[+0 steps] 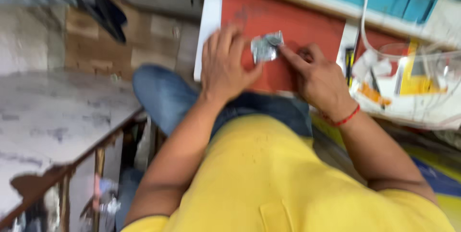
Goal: The person scrapes a small circuit board with a metal tool, then uses a hot air gun to heat the board. The person holds the board steady while applying heat to specific areas.
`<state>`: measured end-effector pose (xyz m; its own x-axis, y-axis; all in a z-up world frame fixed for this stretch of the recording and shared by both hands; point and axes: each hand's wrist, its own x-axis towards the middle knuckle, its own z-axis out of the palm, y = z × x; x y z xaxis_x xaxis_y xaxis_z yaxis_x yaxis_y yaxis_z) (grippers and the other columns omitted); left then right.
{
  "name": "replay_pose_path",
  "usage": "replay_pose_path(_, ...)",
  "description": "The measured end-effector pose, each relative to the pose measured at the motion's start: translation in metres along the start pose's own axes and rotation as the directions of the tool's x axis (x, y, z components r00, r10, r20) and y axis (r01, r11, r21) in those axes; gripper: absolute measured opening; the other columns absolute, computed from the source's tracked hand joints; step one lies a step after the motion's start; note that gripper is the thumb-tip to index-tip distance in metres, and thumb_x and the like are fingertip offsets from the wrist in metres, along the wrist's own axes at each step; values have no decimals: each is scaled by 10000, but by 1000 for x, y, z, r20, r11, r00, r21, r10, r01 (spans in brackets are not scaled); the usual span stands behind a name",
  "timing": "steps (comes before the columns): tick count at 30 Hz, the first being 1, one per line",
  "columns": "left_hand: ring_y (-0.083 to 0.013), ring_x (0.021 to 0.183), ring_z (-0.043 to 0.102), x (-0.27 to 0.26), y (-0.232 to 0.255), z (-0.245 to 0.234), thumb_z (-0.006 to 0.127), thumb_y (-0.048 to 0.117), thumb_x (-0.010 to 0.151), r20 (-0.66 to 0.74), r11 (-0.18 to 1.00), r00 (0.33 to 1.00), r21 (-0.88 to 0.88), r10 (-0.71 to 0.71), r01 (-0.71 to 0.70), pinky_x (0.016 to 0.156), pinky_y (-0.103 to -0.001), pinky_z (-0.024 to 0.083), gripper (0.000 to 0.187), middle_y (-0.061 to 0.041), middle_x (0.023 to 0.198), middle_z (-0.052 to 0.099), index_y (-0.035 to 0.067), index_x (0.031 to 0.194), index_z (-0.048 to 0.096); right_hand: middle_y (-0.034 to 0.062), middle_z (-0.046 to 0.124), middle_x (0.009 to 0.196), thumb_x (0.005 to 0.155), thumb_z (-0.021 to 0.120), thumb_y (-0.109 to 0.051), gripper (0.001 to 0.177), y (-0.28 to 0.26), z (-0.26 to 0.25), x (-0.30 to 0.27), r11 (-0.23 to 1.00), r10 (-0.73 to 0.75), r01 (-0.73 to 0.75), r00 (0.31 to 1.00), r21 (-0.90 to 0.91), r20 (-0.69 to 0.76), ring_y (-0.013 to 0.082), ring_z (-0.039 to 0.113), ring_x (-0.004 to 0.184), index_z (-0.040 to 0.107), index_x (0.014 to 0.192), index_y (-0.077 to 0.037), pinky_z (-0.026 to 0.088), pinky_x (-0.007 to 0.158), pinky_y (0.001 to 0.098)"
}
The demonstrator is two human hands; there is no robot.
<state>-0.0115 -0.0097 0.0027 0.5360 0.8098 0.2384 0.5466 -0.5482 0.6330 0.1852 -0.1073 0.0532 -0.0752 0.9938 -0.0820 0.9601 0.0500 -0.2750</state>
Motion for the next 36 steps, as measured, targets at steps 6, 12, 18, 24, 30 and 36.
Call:
replay_pose_path(6,-366,1289,439,18,-4,0,848,322,650,-11,997,997,12,76,-76,1072,-532,331,531,-120,1287,525,87,1085,656,131,644,1079,885,585,-27,628,18,21,3,993,118,-118,991,4,-68,349,677,770,597,1483,-219,555,638,447)
replay_pose_path(12,-339,1321,435,9,-5,7,845,311,705,-38,999,999,-4,38,-38,1106,-499,341,444,-109,1312,518,100,1039,640,154,648,1088,996,568,-62,485,18,29,0,985,146,-130,979,115,-144,386,670,775,610,1450,-227,540,652,473)
replay_pose_path(18,-331,1313,448,-1,-9,15,844,313,715,-29,1000,999,-24,15,-16,1105,-476,360,449,-109,1344,530,98,1055,646,205,640,1098,900,562,-65,543,23,27,-2,985,-58,67,997,158,-57,425,665,770,617,1420,-211,560,666,492)
replay_pose_path(24,-348,1285,457,4,0,11,842,320,664,-25,1000,1000,-4,3,-3,1099,-493,361,482,-118,1329,538,88,1041,649,184,635,1052,908,561,-84,527,39,20,4,987,-78,75,997,139,17,416,671,766,619,1415,-216,554,635,493)
replay_pose_path(30,-312,1279,483,14,2,6,837,312,657,-21,999,1000,32,-15,15,1095,-490,364,410,-78,1271,573,100,961,663,143,646,1041,849,562,-64,556,47,19,12,980,-138,128,989,153,60,376,681,701,621,1378,-223,561,607,482)
replay_pose_path(36,-316,1271,480,15,1,9,840,311,631,-42,1000,999,10,-22,23,1072,-489,368,428,-85,1258,574,98,959,666,138,632,1038,867,543,-8,596,49,16,20,993,-30,23,998,112,58,370,666,630,594,1426,-208,555,562,474)
